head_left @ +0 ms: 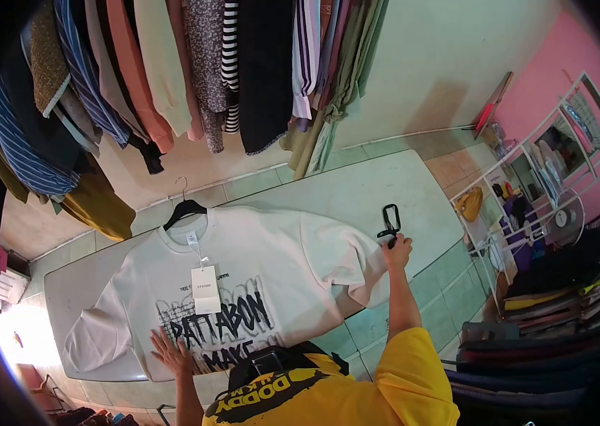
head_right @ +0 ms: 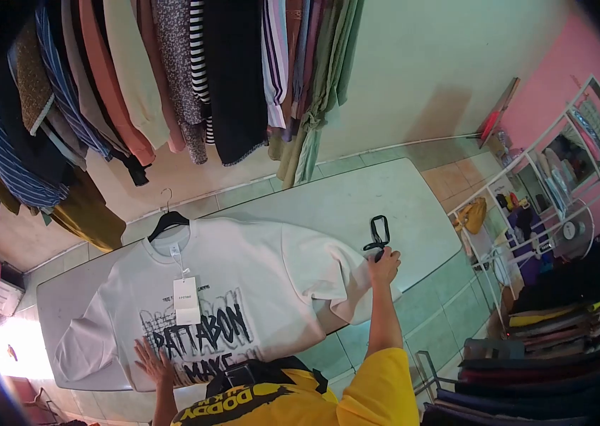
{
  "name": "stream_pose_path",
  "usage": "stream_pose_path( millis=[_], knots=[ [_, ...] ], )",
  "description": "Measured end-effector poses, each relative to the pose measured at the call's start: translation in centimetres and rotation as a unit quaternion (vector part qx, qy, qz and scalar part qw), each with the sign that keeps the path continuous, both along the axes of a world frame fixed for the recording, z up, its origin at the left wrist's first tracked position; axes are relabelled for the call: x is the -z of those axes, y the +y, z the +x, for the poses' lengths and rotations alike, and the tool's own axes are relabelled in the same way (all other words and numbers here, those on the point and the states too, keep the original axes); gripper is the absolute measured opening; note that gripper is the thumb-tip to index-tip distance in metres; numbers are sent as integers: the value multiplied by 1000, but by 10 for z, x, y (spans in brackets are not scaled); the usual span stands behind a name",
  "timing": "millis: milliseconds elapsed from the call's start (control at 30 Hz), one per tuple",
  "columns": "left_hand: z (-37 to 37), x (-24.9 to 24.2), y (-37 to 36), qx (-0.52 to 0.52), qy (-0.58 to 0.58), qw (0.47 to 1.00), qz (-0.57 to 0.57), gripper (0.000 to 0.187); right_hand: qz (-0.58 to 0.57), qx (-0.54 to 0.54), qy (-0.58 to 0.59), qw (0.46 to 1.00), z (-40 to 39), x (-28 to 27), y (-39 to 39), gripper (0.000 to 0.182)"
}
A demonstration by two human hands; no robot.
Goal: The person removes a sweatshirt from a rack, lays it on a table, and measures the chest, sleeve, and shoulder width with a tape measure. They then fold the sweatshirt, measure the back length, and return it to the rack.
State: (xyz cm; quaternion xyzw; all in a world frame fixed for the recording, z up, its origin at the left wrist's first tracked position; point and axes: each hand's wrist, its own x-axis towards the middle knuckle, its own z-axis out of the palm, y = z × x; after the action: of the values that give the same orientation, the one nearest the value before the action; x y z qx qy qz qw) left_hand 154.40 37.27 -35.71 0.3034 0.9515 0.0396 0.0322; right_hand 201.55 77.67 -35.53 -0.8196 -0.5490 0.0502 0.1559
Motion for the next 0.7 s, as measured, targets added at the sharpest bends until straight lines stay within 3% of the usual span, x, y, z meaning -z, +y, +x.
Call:
stream_pose_path(
  millis=[133, 200, 233, 333, 367, 400, 433, 467, 533, 600, 633, 700],
  knots=[
    [4, -4, 2, -16, -18, 1000, 2, 58, 63, -85, -34, 994, 22, 35, 5, 40],
    [5, -5, 1, -20, -15, 1000, 10, 58, 123, -148, 9, 981, 43, 46, 15, 35],
    [4, -4, 1, -18, -20, 1000, 9, 59, 74, -126, 69, 987, 60, 43, 23, 33],
    [3, -4, 0, -18, -19, 1000, 15, 59, 288, -28, 134, 948, 136, 38, 42, 33],
    [3, -3, 0, -13, -20, 1000, 18, 59, 238, 170, 171, 941, 137, -16, 36, 35],
    [2, -3, 0, -9, -22, 1000, 21, 59, 408, 170, 85, 893, 153, -37, 36, 38],
    [3, -3, 0, -7, -17, 1000, 16, 59, 484, 167, 108, 852, 165, -76, 31, 39],
    [2, -4, 1, -14, -14, 1000, 14, 59, 527, 149, 61, 834, 182, -104, 23, 39],
    [4, -7, 2, -13, -20, 1000, 15, 60, 652, 118, 166, 730, 123, -195, -5, 39],
    [3, -6, 2, -19, -17, 1000, 14, 61, 613, -17, 409, 676, 68, -248, -38, 39],
    [3, -4, 1, -15, -17, 1000, 21, 61, 609, -19, 414, 676, 47, -250, -47, 39],
    [2, -4, -1, -4, -18, 999, 36, 62, 407, -290, 653, 569, 6, -250, -67, 36]
  ],
)
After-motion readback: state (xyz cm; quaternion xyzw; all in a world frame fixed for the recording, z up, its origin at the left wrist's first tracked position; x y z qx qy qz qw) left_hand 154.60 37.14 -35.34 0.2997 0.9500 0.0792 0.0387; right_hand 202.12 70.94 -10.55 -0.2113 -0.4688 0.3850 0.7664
